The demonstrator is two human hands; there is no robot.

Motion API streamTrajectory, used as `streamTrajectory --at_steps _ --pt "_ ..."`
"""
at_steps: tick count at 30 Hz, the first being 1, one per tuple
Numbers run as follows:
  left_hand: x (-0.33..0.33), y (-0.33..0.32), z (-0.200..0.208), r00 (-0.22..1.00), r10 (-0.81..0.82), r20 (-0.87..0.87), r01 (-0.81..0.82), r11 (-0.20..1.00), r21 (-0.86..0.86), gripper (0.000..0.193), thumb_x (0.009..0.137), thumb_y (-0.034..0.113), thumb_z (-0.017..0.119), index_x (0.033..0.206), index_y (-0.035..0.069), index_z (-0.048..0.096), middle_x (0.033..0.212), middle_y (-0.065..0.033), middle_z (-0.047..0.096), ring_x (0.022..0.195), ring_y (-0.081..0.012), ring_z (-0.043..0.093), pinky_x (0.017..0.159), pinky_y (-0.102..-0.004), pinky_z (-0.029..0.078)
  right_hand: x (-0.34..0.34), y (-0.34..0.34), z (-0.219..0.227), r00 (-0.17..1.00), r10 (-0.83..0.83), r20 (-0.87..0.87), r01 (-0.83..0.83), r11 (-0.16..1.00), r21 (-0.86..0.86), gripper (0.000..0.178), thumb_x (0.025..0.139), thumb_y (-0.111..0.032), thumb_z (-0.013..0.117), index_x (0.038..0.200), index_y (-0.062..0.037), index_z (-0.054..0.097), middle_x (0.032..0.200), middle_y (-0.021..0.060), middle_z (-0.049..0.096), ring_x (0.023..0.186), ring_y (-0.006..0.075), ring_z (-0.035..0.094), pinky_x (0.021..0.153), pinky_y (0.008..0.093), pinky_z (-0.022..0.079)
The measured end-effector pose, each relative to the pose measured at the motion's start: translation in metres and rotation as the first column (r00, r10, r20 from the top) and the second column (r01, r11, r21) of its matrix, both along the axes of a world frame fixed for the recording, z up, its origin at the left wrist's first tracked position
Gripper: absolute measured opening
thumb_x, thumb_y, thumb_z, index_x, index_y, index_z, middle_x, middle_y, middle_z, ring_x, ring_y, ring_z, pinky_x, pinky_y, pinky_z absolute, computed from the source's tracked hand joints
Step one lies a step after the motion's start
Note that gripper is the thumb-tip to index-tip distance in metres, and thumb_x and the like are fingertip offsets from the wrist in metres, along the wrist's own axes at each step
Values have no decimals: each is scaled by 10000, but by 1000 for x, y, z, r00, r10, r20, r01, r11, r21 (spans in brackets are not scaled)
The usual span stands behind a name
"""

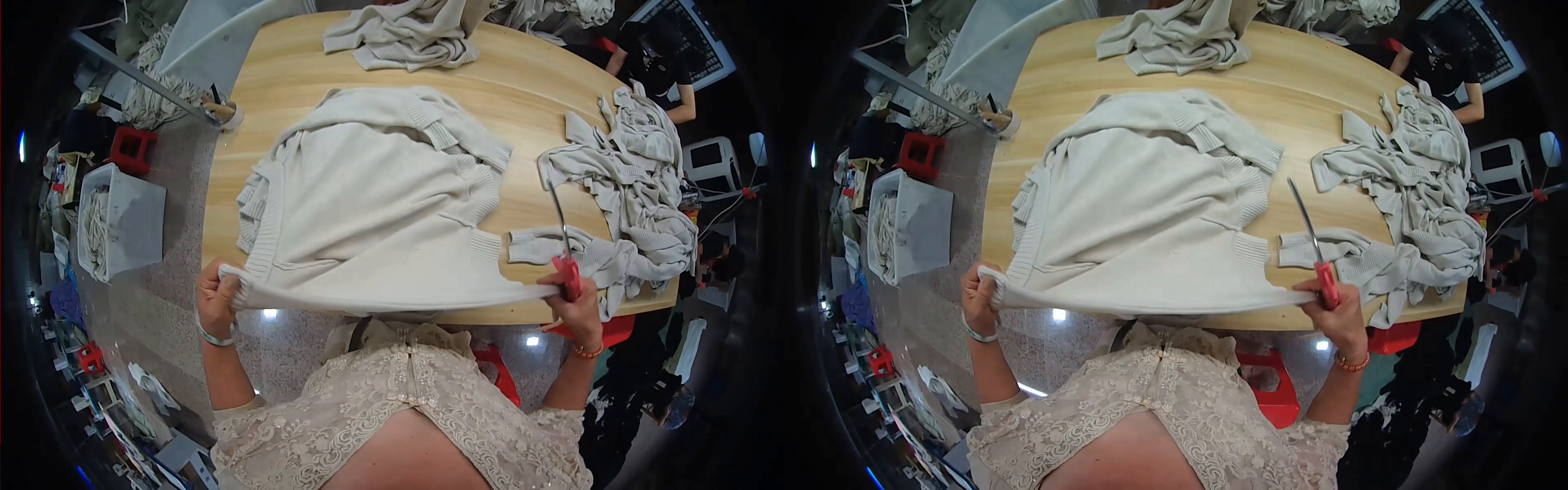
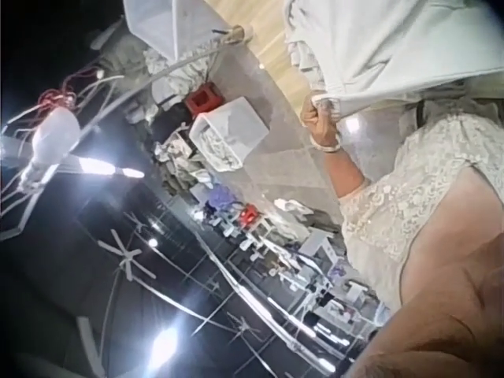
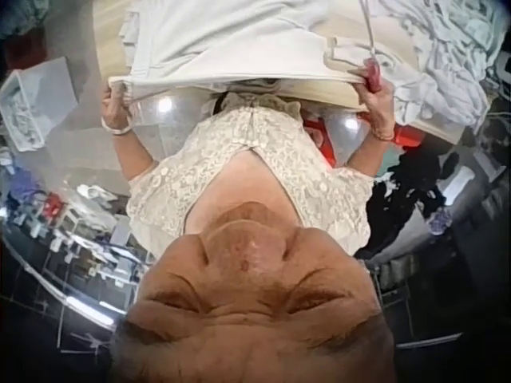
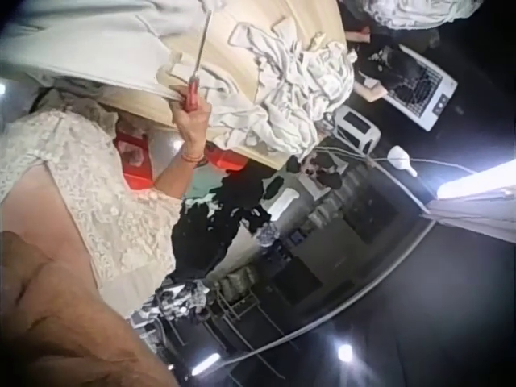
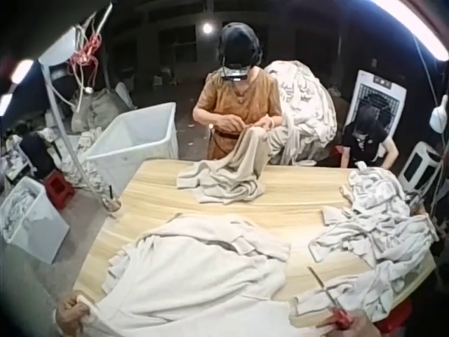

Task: Trim excess threads and fabric from a knit garment using scissors.

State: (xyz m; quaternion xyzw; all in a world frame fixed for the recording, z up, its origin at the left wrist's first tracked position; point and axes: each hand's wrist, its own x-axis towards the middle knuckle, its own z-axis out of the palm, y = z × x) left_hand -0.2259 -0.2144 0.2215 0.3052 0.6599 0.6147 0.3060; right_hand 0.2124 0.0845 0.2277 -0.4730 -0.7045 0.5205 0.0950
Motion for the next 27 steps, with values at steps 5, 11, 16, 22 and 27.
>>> streamTrajectory --at_steps 5,11,16,22,27 --pt "-59 -2 -102 993 53 -102 -77 963 -258 160 938 175 544 935 25 599 811 21 600 727 -44 517 646 -212 428 -71 61 -62 992 72 107 -115 874 473 203 796 -171 673 916 -9 650 706 169 639 659 313 636 632 392 497" --pt "-71 -4 -237 688 -47 -724 -457 747 -483 376 811 135 624 1169 30 571 1046 -170 575 966 -320 545 853 -423 433 -110 82 -143 760 -152 632 -293 788 542 286 859 -316 622 867 -36 566 796 208 642 760 399 631 669 503 492" --pt "27 82 -177 536 -79 -841 -194 957 -214 437 793 120 624 1218 56 550 1265 -206 502 1201 -364 460 1005 -450 362 -76 51 -143 776 -254 578 -223 746 628 291 871 -250 617 1001 -48 452 839 212 630 765 409 622 653 501 483" --pt "124 220 -182 500 -446 -742 431 872 -233 558 833 288 631 1329 91 465 1426 -161 380 1344 -353 312 1111 -474 231 -77 31 -112 884 -8 467 -209 888 410 290 874 -196 605 1086 -81 444 843 201 634 733 423 612 630 507 462" --pt "153 258 -222 270 -646 -714 409 748 -522 613 880 505 489 1364 131 442 1473 -135 329 1404 -326 192 1146 -489 72 -47 37 -112 835 198 514 -442 797 412 244 852 -166 611 1039 -72 486 830 200 636 720 426 606 616 515 446"
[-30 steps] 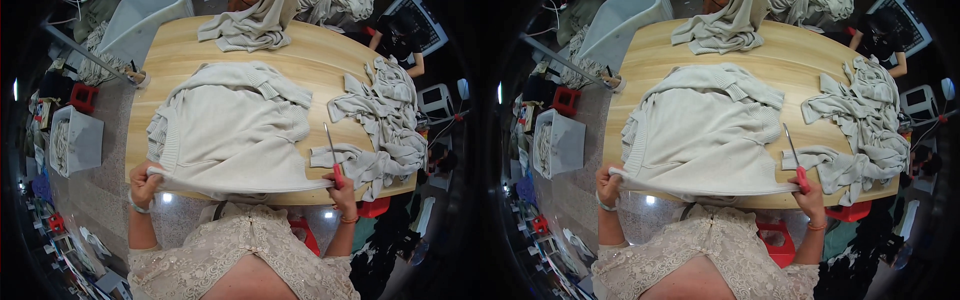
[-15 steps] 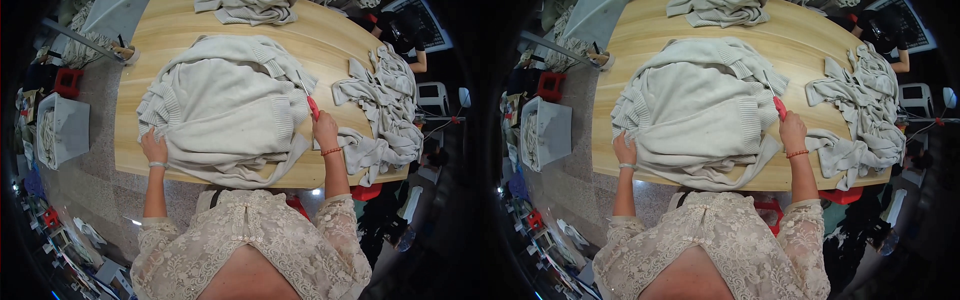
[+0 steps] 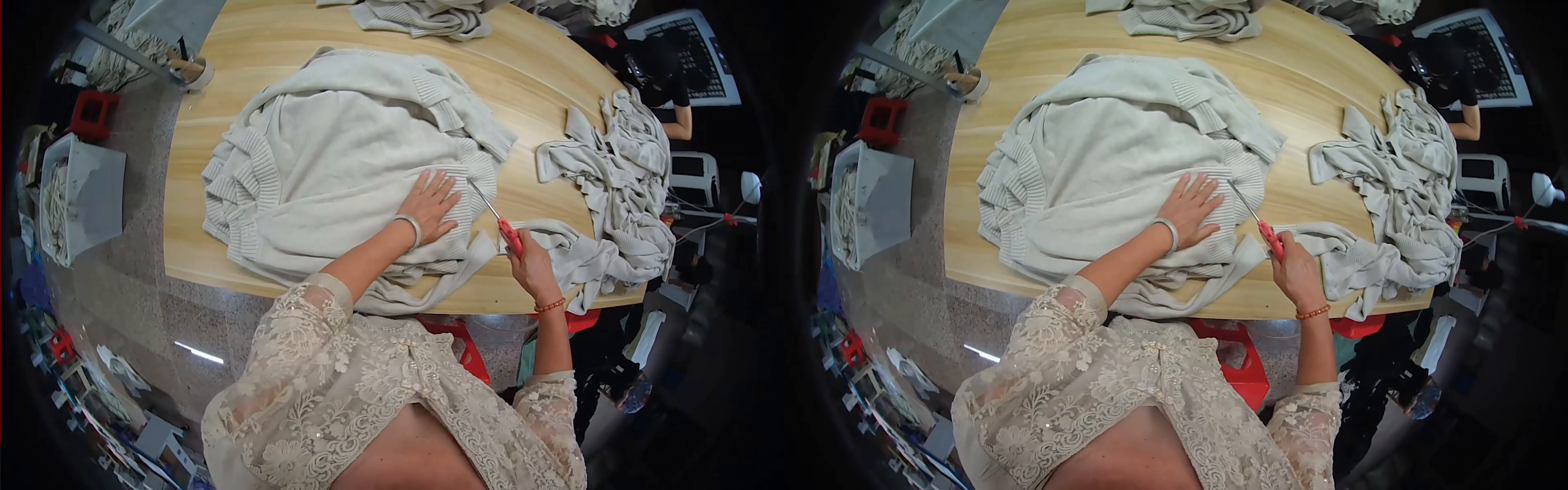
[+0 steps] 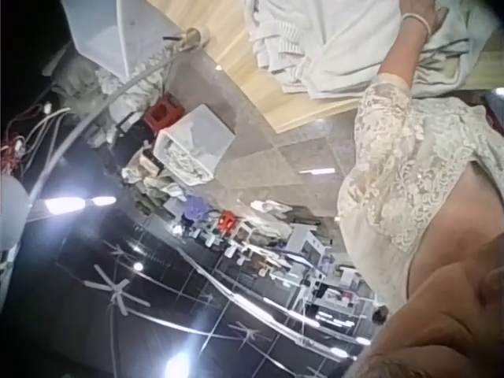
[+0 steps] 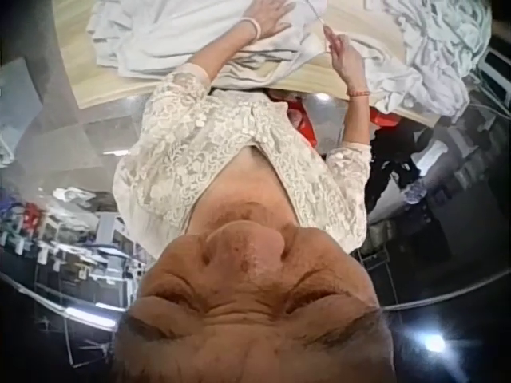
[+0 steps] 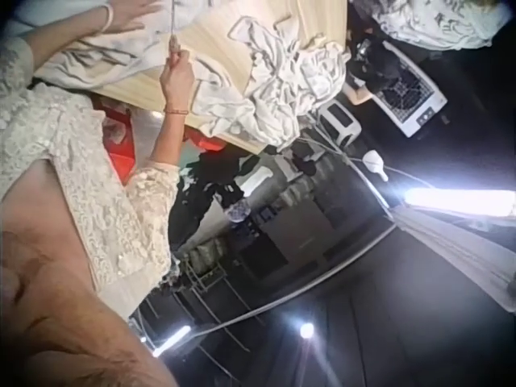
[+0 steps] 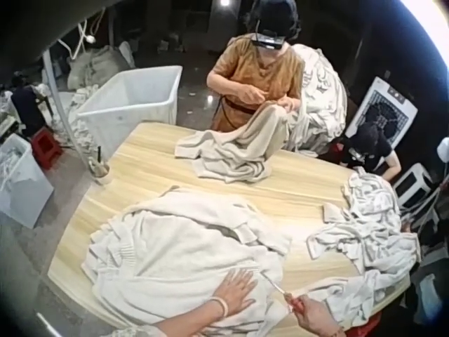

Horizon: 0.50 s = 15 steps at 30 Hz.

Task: Trim excess threads and fabric from a knit garment using scissors.

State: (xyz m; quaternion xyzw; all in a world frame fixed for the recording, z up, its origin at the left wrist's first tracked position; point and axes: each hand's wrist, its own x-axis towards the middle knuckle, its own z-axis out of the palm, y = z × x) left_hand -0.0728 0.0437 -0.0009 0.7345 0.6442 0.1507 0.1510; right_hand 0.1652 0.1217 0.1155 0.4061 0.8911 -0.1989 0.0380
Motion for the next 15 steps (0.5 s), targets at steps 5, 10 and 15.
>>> streamTrajectory --at_steps 5,10,15 --pt "-4 -5 -7 998 45 47 -47 998 35 600 889 505 474 1369 147 443 1485 -132 309 1411 -322 176 1150 -483 53 -26 -11 28 987 90 136 -64 981 -182 252 847 -184 612 1037 -75 489 728 205 623 703 405 616 602 492 459" --pt "-5 -6 -17 997 29 72 -33 997 64 616 897 502 444 1387 131 417 1489 -156 294 1415 -337 152 1146 -504 19 -111 -41 39 936 352 31 -330 902 -277 272 824 -207 632 1018 -66 505 675 184 620 659 380 623 571 481 459" --pt "-3 -5 -25 995 15 101 -28 992 124 624 860 474 540 1361 115 450 1483 -158 300 1414 -338 157 1148 -496 40 -186 -82 17 833 524 -176 -550 817 -173 210 805 -184 629 914 -33 531 676 208 608 663 388 620 591 470 458"
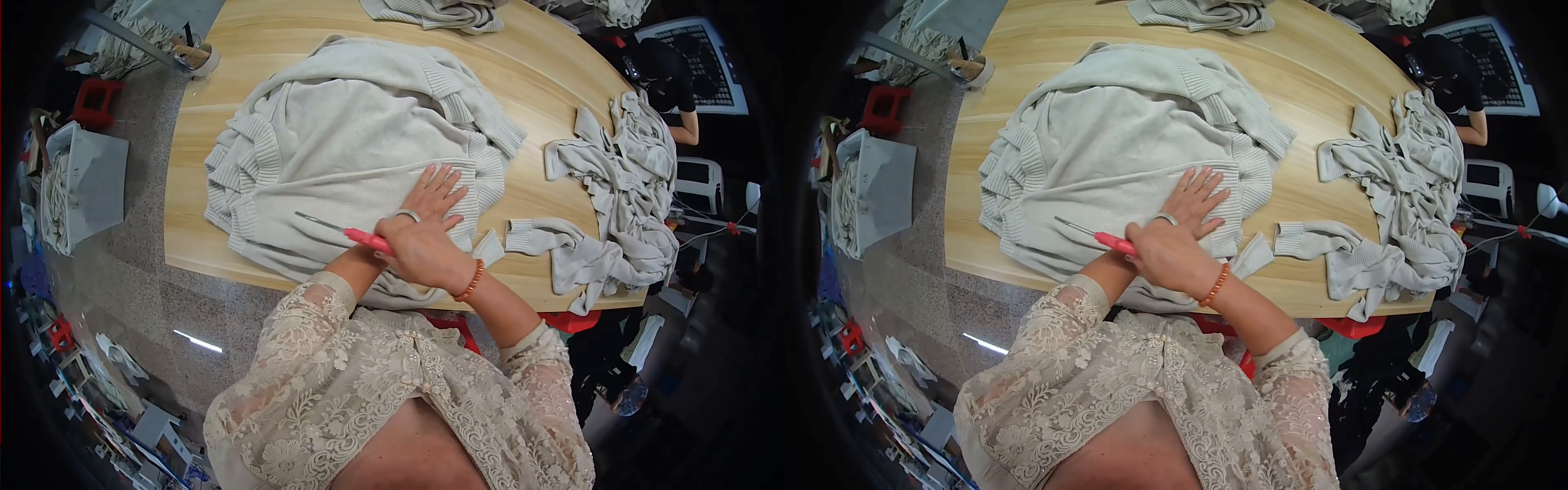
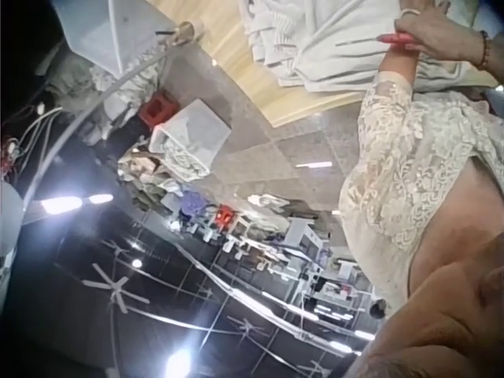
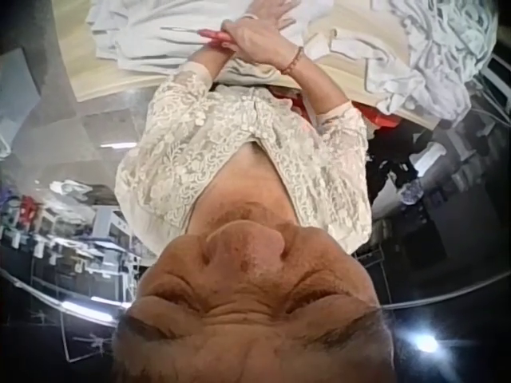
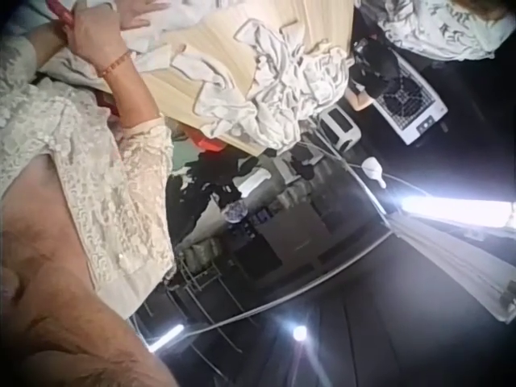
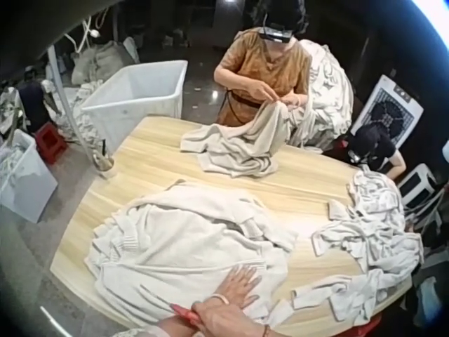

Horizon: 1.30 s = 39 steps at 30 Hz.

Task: Trim excess threads and fabric from a knit garment using scissors.

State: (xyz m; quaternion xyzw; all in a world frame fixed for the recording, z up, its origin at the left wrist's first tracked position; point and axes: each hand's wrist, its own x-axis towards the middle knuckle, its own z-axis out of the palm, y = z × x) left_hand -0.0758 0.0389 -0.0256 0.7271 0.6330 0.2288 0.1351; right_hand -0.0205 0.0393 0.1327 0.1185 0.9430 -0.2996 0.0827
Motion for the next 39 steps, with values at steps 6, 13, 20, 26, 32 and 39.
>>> streamTrajectory --at_steps 6,13,20,26,32,39 --pt "3 2 -1 1000 7 10 -7 1000 -15 624 853 468 538 1366 124 448 1485 -157 301 1413 -332 166 1144 -512 55 43 28 10 940 -270 210 265 963 55 265 832 -233 620 1027 -65 553 728 209 629 695 397 624 616 487 470" --pt "0 -5 13 999 51 -11 -52 998 -43 604 888 507 455 1359 129 456 1469 -150 323 1409 -331 171 1142 -508 65 161 69 16 799 -530 283 461 843 278 301 846 -262 631 1034 -54 521 728 217 629 694 418 611 588 494 467" --pt "-30 -34 17 974 118 196 -108 992 -60 595 858 436 557 1344 105 465 1452 -142 357 1378 -330 253 1122 -540 123 112 36 29 881 -404 245 394 915 91 273 855 -243 627 1049 -88 513 731 202 623 691 409 608 592 483 461" --pt "-112 -146 31 765 587 -264 -626 774 -94 694 836 509 553 1388 112 414 1487 -97 329 1396 -342 217 1077 -649 38 78 14 24 935 -244 258 275 957 -91 240 851 -259 616 1006 -105 518 715 183 616 691 400 608 603 484 458" --pt "-170 -228 20 728 651 -214 -669 743 -19 590 842 278 592 1374 90 423 1450 -137 368 1360 -364 281 1097 -570 156 1 -17 4 986 71 152 -38 977 -210 276 841 -291 614 966 -62 524 681 185 613 655 389 607 594 484 467" --pt "-225 -242 34 618 752 231 -780 624 57 183 898 127 575 1028 21 649 1029 -143 640 959 -287 587 856 -361 458 -39 28 -13 919 -374 123 384 920 -71 422 822 -431 629 741 -17 648 690 194 634 670 389 617 635 481 480"
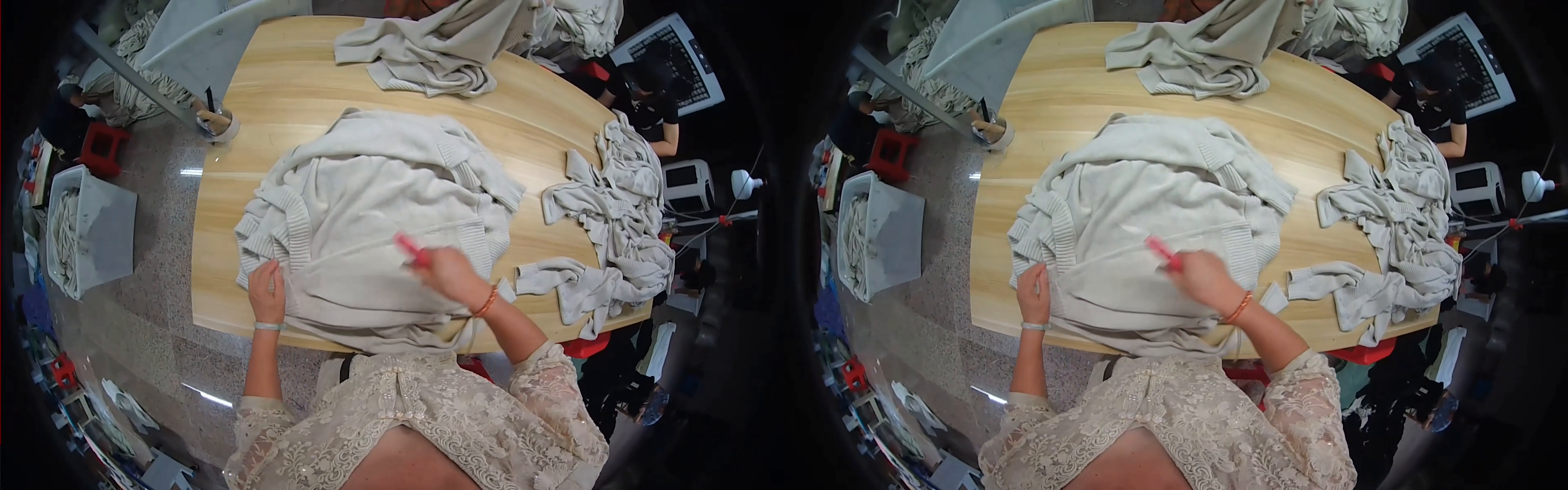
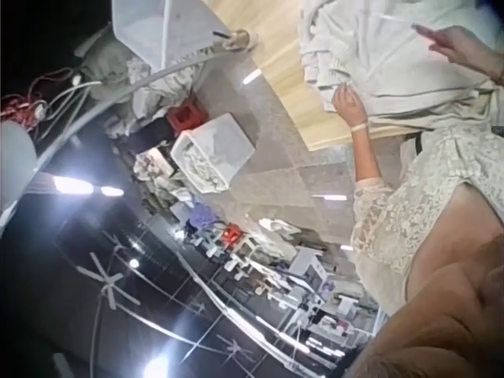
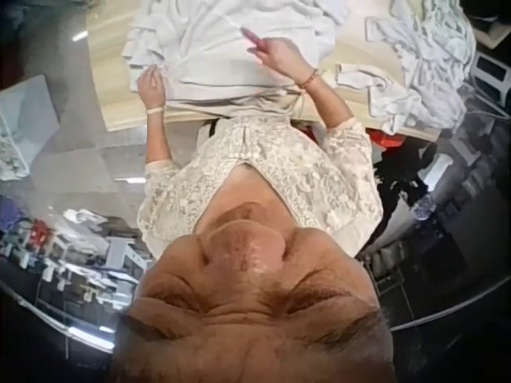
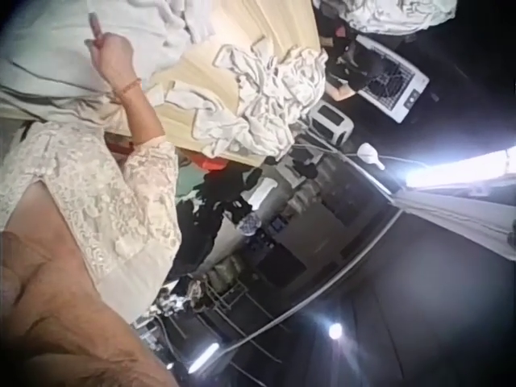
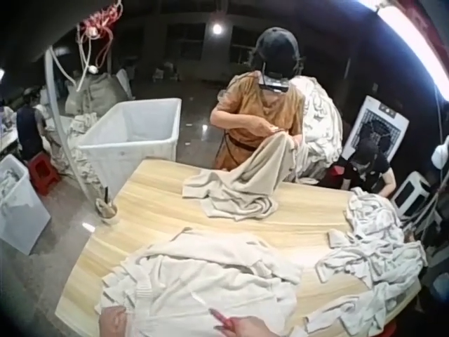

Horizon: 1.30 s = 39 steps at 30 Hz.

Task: Trim excess threads and fabric from a knit garment using scissors.

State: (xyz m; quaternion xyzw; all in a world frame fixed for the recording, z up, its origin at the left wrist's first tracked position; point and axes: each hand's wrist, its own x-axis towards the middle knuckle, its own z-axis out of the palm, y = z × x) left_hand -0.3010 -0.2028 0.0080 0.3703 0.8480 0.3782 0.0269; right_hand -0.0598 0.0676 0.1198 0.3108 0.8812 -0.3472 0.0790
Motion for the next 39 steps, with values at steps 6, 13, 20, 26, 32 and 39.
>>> streamTrajectory --at_steps 6,13,20,26,32,39 --pt "-95 92 10 982 129 136 -129 992 -6 317 865 213 614 1099 -1 602 1016 -171 628 958 -321 579 853 -389 453 -12 155 -27 739 -596 -313 623 782 -17 362 793 -304 703 919 29 644 659 91 638 584 128 571 545 315 457" --pt "-171 132 -54 933 220 284 -102 921 -376 549 705 271 748 1157 9 577 1094 -197 634 1004 -304 619 862 -371 484 -74 204 -73 771 -628 -102 629 777 -31 440 685 -270 784 922 55 606 817 156 648 742 229 616 681 366 484" --pt "-197 102 -56 904 225 364 -120 950 -289 326 730 92 666 1035 7 591 919 -137 640 883 -158 620 762 -259 472 -65 190 -54 707 -603 -370 585 792 -173 164 737 -107 716 827 0 629 634 -21 505 586 88 441 546 268 391" --pt "-98 82 78 952 -285 115 240 923 300 256 742 -148 489 928 19 543 982 -153 619 919 -249 600 784 -295 467 67 174 5 761 -599 -250 645 742 184 211 751 -128 715 896 13 655 699 97 635 636 144 566 620 299 463" --pt "-13 33 49 780 -622 67 623 760 -185 317 632 -59 603 922 64 570 968 -100 565 926 -314 535 799 -420 415 114 147 -26 670 -741 -56 742 665 80 284 777 -247 715 841 25 667 624 107 645 583 175 641 572 320 475" --pt "8 27 43 843 -537 22 526 815 -245 367 631 -35 627 978 74 576 988 -102 524 952 -304 509 801 -405 408 -12 129 -15 804 -581 -130 588 742 322 508 734 -466 728 834 25 642 712 154 664 711 303 668 651 375 513"
